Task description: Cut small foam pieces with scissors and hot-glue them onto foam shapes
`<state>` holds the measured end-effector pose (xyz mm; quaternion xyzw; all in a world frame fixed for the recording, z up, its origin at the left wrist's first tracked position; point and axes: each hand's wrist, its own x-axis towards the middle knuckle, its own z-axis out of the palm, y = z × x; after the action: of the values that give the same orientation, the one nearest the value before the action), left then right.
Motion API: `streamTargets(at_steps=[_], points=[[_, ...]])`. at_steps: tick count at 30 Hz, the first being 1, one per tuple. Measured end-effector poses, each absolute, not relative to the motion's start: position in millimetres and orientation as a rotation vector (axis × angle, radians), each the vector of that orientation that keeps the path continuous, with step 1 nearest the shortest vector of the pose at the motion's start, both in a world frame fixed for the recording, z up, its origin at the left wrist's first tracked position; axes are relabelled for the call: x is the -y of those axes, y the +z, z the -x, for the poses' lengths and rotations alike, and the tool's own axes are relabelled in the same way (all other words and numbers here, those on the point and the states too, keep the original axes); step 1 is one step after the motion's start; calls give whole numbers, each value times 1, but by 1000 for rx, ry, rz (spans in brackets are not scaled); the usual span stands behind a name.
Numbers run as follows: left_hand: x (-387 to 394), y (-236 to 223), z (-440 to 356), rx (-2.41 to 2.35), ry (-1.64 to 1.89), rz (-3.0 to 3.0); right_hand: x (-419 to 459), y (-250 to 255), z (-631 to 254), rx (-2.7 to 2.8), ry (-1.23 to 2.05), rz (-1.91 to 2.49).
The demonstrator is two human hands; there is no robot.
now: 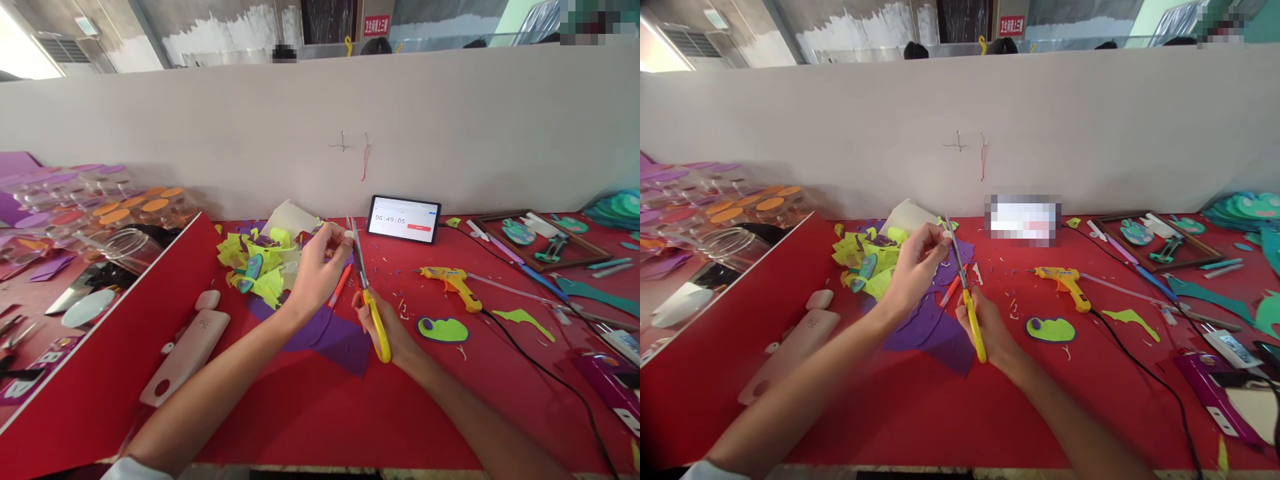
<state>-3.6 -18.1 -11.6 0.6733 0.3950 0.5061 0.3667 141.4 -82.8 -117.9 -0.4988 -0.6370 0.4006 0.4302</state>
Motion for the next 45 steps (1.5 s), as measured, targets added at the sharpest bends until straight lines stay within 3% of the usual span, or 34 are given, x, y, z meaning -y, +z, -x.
streamTargets(at_steps=[26,45], points=[[25,-2,6,-1146,1230,-2028,85,-113,-146,1503,1026,1249],[27,-4,2,-1150,1232,-1893,85,-110,-145,1502,1066,1235]])
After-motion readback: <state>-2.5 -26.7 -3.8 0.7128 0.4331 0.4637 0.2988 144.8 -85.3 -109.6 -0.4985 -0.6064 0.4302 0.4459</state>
